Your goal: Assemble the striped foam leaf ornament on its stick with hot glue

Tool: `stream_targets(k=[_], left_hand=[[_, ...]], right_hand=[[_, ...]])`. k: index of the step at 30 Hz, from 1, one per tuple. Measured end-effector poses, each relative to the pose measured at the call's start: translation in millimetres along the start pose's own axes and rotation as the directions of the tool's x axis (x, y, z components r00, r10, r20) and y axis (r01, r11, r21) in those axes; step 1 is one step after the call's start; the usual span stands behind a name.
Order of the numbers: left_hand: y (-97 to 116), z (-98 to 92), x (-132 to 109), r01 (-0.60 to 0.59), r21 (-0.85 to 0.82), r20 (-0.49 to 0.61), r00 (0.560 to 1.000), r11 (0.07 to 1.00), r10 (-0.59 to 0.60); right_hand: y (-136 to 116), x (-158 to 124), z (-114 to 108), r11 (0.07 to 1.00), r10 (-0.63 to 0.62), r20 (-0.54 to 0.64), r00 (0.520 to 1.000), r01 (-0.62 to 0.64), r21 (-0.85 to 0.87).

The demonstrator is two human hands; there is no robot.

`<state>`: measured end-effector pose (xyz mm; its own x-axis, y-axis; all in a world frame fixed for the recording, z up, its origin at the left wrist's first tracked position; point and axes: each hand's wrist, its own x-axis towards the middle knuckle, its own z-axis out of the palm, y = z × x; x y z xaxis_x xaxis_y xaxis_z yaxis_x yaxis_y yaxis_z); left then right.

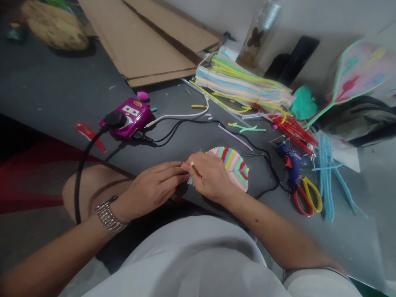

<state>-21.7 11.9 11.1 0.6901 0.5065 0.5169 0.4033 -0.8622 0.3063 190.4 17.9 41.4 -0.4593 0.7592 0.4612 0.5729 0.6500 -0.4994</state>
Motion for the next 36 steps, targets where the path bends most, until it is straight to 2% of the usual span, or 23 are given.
stream_targets(k=[10, 14, 15, 17, 19, 20, 25, 36], left_hand=[[-1.1, 0.5, 0.0, -0.012, 0.016, -0.003, 1.000, 1.000, 0.012], [-2.3, 2.4, -1.9, -0.002, 0.009, -0.020, 1.000, 1.000, 0.002], [-2.6, 2.9, -2.2, 0.010, 0.002, -0.025, 1.000, 1.000, -0.010], [-3.0, 4.0, -2.3, 0.029, -0.005, -0.024, 0.999, 1.000, -0.029], [-3.2, 5.1, -2.2, 0.031, -0.007, -0.011, 0.999, 0.999, -0.031], [-3.2, 5.5, -2.2, 0.030, -0.007, -0.004, 1.000, 1.000, -0.030], [-3.1, 6.5, -2.7, 0.022, 0.021, -0.014, 1.000, 1.000, -0.021], [-4.2, 7.4, -3.8, 0.044, -0.024, 0.006, 0.999, 0.999, -0.044]], right_hand=[[-2.0, 4.9, 4.5, 0.995, 0.094, 0.066, 0.993, -0.095, 0.014], [2.5, 6.0, 7.2, 0.965, 0.224, 0.021, 0.974, -0.225, 0.135], [4.4, 5.5, 7.2, 0.936, 0.295, 0.000, 0.955, -0.289, 0.200], [8.2, 2.7, 6.3, 0.835, 0.467, -0.052, 0.883, -0.421, 0.353], [10.9, -1.9, 5.4, 0.734, 0.586, -0.085, 0.806, -0.484, 0.476], [11.5, -4.6, 5.2, 0.709, 0.604, -0.085, 0.792, -0.486, 0.511], [9.7, -13.2, 10.3, 0.743, 0.513, -0.010, 0.858, -0.438, 0.507], [2.7, -7.7, 8.9, 0.897, 0.333, -0.050, 0.942, -0.299, 0.326]])
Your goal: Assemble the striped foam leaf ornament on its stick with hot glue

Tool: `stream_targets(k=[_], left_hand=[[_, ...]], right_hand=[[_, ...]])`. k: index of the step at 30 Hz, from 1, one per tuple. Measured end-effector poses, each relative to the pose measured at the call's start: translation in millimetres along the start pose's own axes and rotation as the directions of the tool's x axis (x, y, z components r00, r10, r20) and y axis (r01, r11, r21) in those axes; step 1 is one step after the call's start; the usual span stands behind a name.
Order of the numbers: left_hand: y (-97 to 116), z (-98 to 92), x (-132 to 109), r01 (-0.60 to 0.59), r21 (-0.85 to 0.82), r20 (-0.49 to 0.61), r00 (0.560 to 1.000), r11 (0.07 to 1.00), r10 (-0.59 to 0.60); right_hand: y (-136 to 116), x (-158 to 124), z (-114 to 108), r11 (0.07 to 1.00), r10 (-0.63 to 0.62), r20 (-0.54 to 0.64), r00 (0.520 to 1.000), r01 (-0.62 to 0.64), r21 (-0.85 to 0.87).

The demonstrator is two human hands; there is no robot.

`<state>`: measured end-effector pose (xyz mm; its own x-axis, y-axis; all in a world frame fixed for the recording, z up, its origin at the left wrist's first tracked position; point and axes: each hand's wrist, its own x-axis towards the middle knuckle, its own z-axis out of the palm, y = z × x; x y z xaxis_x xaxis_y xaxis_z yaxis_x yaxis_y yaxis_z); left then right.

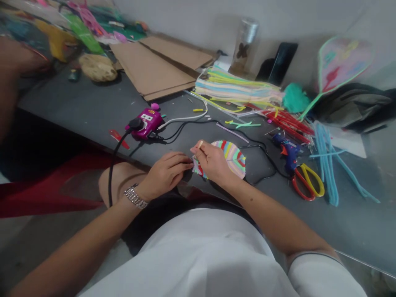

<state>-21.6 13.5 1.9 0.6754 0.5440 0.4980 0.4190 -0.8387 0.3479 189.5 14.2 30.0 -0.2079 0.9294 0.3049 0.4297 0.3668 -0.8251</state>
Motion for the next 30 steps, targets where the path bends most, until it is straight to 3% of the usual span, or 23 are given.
stream_targets(k=[4, 6, 8, 11, 14, 18, 23, 27, 30], left_hand=[[-0.2, -0.7, 0.5, -0.009, 0.013, 0.003, 1.000, 1.000, 0.009], [0.2, -1.1, 1.4, -0.016, 0.022, -0.002, 1.000, 1.000, 0.016], [0.9, -1.0, 2.5, -0.020, 0.021, -0.027, 0.999, 1.000, 0.020], [3.0, -0.6, 3.4, 0.003, -0.012, -0.090, 0.996, 1.000, -0.004], [6.8, -2.0, 2.9, 0.066, -0.046, -0.122, 0.990, 0.997, -0.071], [12.8, -7.2, 3.5, 0.170, 0.037, -0.126, 0.978, 0.985, -0.164], [19.7, -16.3, 12.3, 0.201, 0.196, 0.020, 0.978, 0.960, -0.209], [33.7, -27.7, 17.9, 0.279, 0.241, 0.097, 0.946, 0.930, -0.309], [52.1, -34.8, 15.7, 0.361, 0.186, 0.117, 0.915, 0.914, -0.385]], right_hand=[[-4.7, 8.8, 1.9, 0.994, -0.051, 0.053, 0.997, 0.056, -0.097], [-3.1, 14.8, 0.9, 0.998, 0.027, 0.081, 0.996, -0.023, -0.055], [-0.7, 19.1, -5.3, 0.978, 0.178, 0.086, 0.980, -0.186, 0.092], [-1.2, 16.1, -26.8, 0.883, 0.346, -0.044, 0.937, -0.309, 0.353], [-7.5, -1.2, -55.6, 0.888, 0.349, -0.249, 0.903, -0.234, 0.395], [-11.3, -34.6, -83.5, 0.950, 0.275, -0.377, 0.884, -0.189, 0.250], [0.2, -66.0, -101.5, 0.980, 0.191, -0.479, 0.857, -0.189, 0.053], [12.6, -81.5, -118.7, 0.954, 0.030, -0.443, 0.896, -0.158, -0.256], [21.9, -92.2, -130.8, 0.851, -0.137, -0.312, 0.940, -0.049, -0.523]])
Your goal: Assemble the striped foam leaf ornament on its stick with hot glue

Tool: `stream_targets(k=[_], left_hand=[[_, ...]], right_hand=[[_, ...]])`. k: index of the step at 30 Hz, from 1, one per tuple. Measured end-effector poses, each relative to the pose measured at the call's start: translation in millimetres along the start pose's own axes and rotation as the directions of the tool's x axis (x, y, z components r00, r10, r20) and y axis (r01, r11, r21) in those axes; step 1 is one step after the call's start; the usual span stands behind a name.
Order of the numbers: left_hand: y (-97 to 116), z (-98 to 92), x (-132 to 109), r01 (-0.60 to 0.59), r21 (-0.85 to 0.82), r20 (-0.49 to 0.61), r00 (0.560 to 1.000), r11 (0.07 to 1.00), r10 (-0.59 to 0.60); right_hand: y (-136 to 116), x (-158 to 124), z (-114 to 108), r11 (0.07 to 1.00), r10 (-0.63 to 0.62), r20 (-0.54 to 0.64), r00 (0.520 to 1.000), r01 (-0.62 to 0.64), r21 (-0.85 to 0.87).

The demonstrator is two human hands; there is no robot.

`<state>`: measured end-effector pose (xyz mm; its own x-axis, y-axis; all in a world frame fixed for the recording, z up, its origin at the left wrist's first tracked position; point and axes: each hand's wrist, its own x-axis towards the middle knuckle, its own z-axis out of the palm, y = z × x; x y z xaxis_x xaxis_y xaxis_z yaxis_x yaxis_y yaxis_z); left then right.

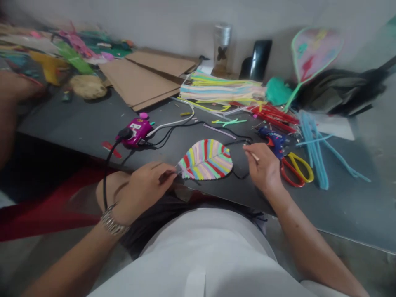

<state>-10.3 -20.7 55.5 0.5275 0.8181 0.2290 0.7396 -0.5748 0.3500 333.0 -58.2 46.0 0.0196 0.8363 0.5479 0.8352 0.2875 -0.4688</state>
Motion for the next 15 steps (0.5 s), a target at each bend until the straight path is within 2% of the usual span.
stream_targets(k=[2, 6, 11, 15], left_hand=[[9.8, -2.5, -8.5, 0.047, -0.069, 0.048, 0.998, 0.997, -0.044], [19.6, 0.7, -20.1, 0.121, -0.166, 0.135, 0.986, 0.979, -0.099], [16.3, 4.4, -21.0, 0.121, -0.232, 0.131, 0.987, 0.965, -0.092], [20.4, 4.2, -25.2, 0.049, -0.130, 0.090, 0.995, 0.990, -0.038]], right_hand=[[7.6, -5.7, -3.6, 0.984, -0.076, 0.075, 0.994, 0.087, -0.156], [14.1, -15.0, -6.5, 0.919, -0.058, 0.210, 0.976, 0.134, -0.370], [10.9, -14.3, -6.7, 0.904, -0.013, 0.261, 0.965, 0.123, -0.409], [8.9, -8.8, -4.1, 0.908, 0.022, 0.253, 0.967, 0.087, -0.411]])
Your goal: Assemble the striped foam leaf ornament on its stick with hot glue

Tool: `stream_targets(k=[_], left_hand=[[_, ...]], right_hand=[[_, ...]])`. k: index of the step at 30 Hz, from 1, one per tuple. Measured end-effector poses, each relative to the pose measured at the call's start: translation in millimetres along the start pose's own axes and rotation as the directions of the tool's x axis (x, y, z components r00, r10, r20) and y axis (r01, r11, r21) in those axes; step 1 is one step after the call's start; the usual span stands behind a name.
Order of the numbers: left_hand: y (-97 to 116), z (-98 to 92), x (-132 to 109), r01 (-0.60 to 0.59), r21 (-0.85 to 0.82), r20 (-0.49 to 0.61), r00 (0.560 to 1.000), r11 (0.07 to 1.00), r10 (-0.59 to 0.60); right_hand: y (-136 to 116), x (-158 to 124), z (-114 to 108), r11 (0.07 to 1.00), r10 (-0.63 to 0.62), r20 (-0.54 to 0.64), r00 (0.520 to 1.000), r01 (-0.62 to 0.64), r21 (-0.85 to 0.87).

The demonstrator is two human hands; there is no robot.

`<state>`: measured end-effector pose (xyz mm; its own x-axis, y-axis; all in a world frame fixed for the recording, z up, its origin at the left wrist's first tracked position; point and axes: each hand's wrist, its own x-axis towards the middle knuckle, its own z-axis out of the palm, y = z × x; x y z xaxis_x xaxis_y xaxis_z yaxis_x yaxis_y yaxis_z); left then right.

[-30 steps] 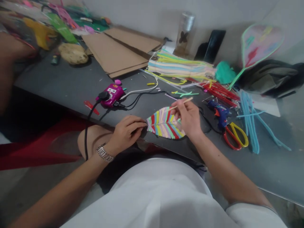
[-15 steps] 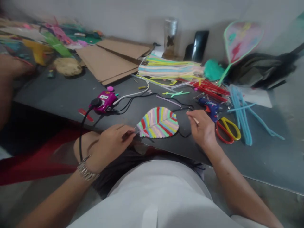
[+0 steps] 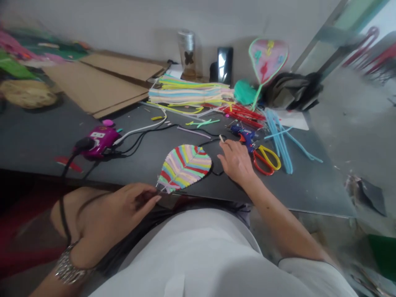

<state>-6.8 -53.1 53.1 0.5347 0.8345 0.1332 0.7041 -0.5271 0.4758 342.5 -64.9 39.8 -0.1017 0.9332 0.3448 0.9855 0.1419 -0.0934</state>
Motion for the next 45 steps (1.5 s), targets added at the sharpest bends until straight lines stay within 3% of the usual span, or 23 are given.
stream_targets(k=[4, 6, 8, 9, 11, 13, 15, 21, 24, 27, 30, 36, 40, 42, 45], left_hand=[[4.9, 3.9, -6.3, -0.033, 0.122, -0.038, 0.999, 0.992, 0.038], [4.0, 1.1, -6.3, 0.007, 0.014, -0.069, 0.998, 1.000, -0.006], [0.8, -5.5, -4.0, 0.114, -0.214, -0.086, 0.987, 0.970, -0.135], [-1.1, -9.0, -2.5, 0.185, -0.361, -0.071, 0.972, 0.914, -0.225], [-4.2, -13.9, 0.1, 0.307, -0.652, 0.008, 0.917, 0.694, -0.398], [-5.5, -13.2, 1.5, 0.323, -0.861, 0.094, 0.861, 0.393, -0.501], [-4.3, -7.7, 1.5, 0.280, -0.942, 0.146, 0.840, 0.187, -0.523], [8.6, 10.4, -1.2, 0.234, -0.960, 0.278, 0.829, -0.151, -0.485], [13.1, 15.0, -2.6, 0.258, -0.930, 0.352, 0.833, -0.263, -0.427], [16.2, 19.2, -3.4, 0.274, -0.924, 0.366, 0.837, -0.268, -0.407], [19.6, 23.1, -3.1, 0.272, -0.935, 0.345, 0.844, -0.227, -0.410], [28.9, 31.3, -0.2, 0.236, -0.950, 0.304, 0.844, -0.203, -0.443], [35.9, 33.4, 1.5, 0.250, -0.955, 0.296, 0.849, -0.160, -0.437], [38.7, 33.9, 2.7, 0.242, -0.961, 0.278, 0.859, -0.136, -0.430], [41.0, 35.3, 5.0, 0.209, -0.970, 0.243, 0.861, -0.125, -0.447]], right_hand=[[-3.2, 2.3, -0.3, 0.999, -0.006, -0.088, 0.996, 0.010, 0.051], [-5.4, 1.9, -5.0, 0.995, -0.007, -0.156, 0.988, 0.022, 0.095], [-8.2, 0.9, -13.7, 0.988, 0.001, -0.238, 0.971, 0.035, 0.148], [-9.8, 0.2, -19.1, 0.984, 0.006, -0.281, 0.960, 0.045, 0.173], [-14.2, -1.7, -29.8, 0.976, 0.015, -0.370, 0.929, 0.067, 0.206], [-20.3, -4.6, -37.5, 0.974, 0.014, -0.437, 0.899, 0.087, 0.210], [-28.6, -8.1, -40.6, 0.972, -0.006, -0.450, 0.893, 0.111, 0.206], [-60.3, -17.5, -30.3, 0.915, -0.043, -0.369, 0.928, 0.186, 0.359], [-74.8, -19.5, -23.8, 0.825, 0.020, -0.251, 0.968, 0.126, 0.550], [-89.0, -19.5, -19.8, 0.667, 0.108, -0.060, 0.992, -0.027, 0.744], [-105.2, -19.6, -16.6, 0.487, 0.142, 0.126, 0.982, -0.180, 0.855], [-142.9, -22.1, -8.0, 0.115, 0.016, 0.467, 0.884, -0.465, 0.878], [-157.5, -17.8, -4.3, -0.130, -0.064, 0.583, 0.810, -0.586, 0.800], [-159.8, -15.1, -3.3, -0.204, -0.080, 0.588, 0.805, -0.590, 0.781], [-160.7, -13.7, -0.8, -0.241, -0.051, 0.559, 0.827, -0.554, 0.797]])
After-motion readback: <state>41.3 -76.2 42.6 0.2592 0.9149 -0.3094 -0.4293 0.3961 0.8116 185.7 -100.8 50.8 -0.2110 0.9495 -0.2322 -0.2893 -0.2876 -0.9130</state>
